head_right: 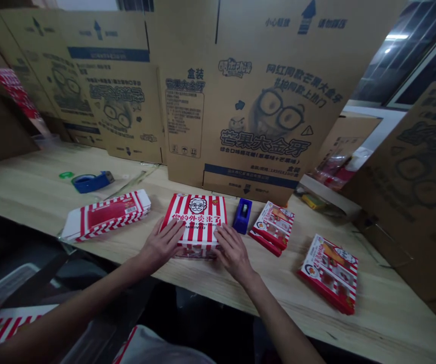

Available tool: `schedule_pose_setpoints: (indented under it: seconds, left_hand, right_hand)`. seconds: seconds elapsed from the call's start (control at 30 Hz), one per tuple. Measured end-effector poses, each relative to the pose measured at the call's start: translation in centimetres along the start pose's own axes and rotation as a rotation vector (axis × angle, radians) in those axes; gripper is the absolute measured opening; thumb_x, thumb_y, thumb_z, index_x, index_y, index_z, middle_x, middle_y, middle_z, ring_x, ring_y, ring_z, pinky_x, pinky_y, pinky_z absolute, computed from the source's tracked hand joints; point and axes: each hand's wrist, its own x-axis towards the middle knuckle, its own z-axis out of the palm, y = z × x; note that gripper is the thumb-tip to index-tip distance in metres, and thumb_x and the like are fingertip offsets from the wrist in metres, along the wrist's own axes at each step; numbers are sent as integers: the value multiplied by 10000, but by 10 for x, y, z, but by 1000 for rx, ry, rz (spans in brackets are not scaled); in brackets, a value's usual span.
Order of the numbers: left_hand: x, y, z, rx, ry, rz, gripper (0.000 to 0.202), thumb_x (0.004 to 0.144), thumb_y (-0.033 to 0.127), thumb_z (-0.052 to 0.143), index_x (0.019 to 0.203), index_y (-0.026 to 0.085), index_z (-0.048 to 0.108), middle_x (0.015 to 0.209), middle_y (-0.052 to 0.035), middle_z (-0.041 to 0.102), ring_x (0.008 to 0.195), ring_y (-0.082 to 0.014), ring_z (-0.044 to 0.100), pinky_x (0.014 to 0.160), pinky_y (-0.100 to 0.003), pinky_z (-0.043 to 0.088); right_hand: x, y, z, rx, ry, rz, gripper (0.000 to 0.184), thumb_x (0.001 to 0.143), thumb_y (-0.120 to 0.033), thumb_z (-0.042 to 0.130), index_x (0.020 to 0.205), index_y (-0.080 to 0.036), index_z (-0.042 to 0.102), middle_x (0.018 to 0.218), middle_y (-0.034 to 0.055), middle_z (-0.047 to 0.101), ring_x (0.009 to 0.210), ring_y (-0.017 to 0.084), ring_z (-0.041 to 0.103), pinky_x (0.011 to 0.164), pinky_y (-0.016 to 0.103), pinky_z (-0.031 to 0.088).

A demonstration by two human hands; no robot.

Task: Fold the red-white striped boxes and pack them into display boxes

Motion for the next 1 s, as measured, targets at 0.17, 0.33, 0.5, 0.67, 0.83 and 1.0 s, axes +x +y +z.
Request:
schedule_pose_setpoints:
  seconds: [0.17,0.33,0.5,0.67,0.83,1.0]
  left_hand:
    - [-4,0,13,-14,174,59,383,923,278,526,1256,94,569,1295,-146,606,1275,-322,488,1057,-484,427]
    - [2,-3,17,-97,298,27,308,893,243,569,1178,136,614,1204,-102,672,1214,-275,555,1039,-434,465]
    - [3,-6,15,-160,264,-5,306,877,214,594,1178,162,610,1207,-93,672,1240,-264,535,1136,-507,323]
    - [14,-11,23,-295,198,-207,268,898,186,561,1158,172,625,1202,-102,673,1262,-259,516,1120,-534,320]
    - [52,-32,13,-370,179,-265,248,916,216,529,1123,178,659,1150,-106,695,1185,-258,580,1007,-492,465]
    - [89,-49,-37,-453,53,-359,221,925,235,508,1014,174,701,1010,-85,736,965,-215,682,855,-368,563]
  right_hand:
    - [0,0,10,-23,99,-36,604,881,-138,579,1439,-268,387,1278,98,614,1261,283,509,1001,523,464]
    - [4,2,14,50,196,4,452,874,-124,582,1307,-250,542,1158,85,674,1155,255,569,936,494,504]
    - [1,0,26,188,220,116,413,865,-97,586,1259,-220,572,1159,100,654,1174,252,535,944,504,507]
    - [20,7,34,292,172,205,466,899,-74,507,1333,-242,523,1296,116,584,1295,276,458,988,531,485]
    - [67,32,17,304,121,191,418,930,-107,467,1319,-235,554,1257,104,626,1293,264,477,984,508,504]
    - [113,39,-23,348,3,263,292,935,-172,496,1167,-212,668,1134,94,690,1131,234,605,950,449,532]
